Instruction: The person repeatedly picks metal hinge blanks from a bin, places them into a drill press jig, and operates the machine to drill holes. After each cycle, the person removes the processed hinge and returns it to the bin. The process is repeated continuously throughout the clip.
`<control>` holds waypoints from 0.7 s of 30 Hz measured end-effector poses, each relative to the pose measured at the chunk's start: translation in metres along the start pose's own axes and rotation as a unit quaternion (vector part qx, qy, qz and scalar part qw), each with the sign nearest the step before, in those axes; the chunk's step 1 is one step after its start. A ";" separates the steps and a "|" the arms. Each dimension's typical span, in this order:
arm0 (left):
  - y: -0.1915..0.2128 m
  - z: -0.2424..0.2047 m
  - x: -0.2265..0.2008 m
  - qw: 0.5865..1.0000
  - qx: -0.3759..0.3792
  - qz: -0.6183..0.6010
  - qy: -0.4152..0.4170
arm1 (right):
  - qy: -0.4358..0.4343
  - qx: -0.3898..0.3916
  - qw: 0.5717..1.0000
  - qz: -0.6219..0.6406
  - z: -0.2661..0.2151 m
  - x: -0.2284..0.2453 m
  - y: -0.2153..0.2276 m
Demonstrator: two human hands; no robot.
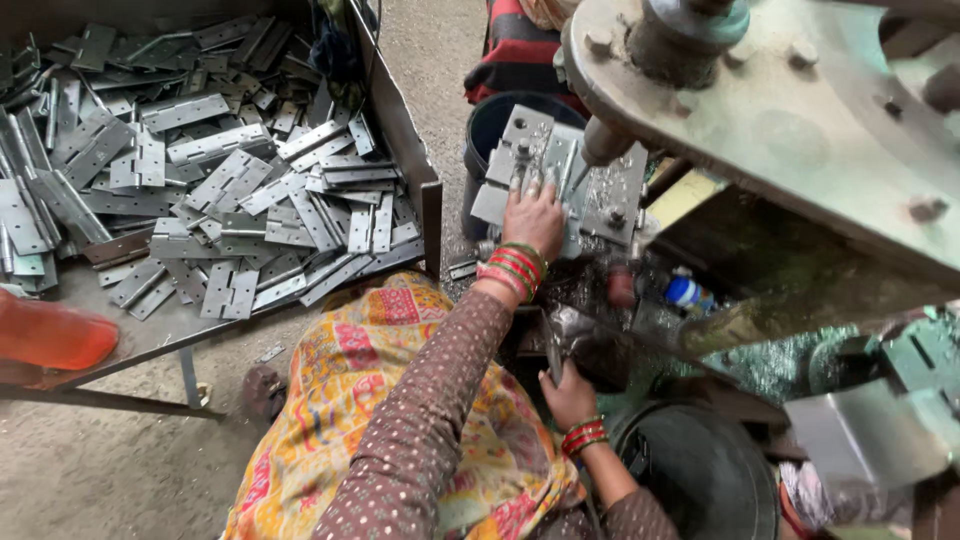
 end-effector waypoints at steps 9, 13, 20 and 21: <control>0.002 0.000 0.005 1.000 0.012 -0.014 0.010 | -0.056 0.103 0.984 -0.132 0.020 -0.010 0.020; -0.004 0.002 -0.001 1.000 -0.012 0.011 -0.010 | -0.035 0.062 0.993 -0.095 0.013 -0.026 0.002; 0.005 -0.007 0.005 0.999 0.011 -0.038 0.003 | -0.042 0.027 0.997 -0.056 0.007 -0.046 -0.057; 0.007 -0.011 0.005 0.999 -0.005 -0.034 0.000 | -0.042 0.026 0.998 -0.048 0.002 -0.042 -0.051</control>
Point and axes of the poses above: each hand's wrist, its own z-axis towards the middle knuckle, its own y-axis out of the back of the hand, x = y × z, the point moved 6 cm from there along z, towards the middle knuckle, and after that the axes turned 11 degrees about y, right-handed, at the moved point
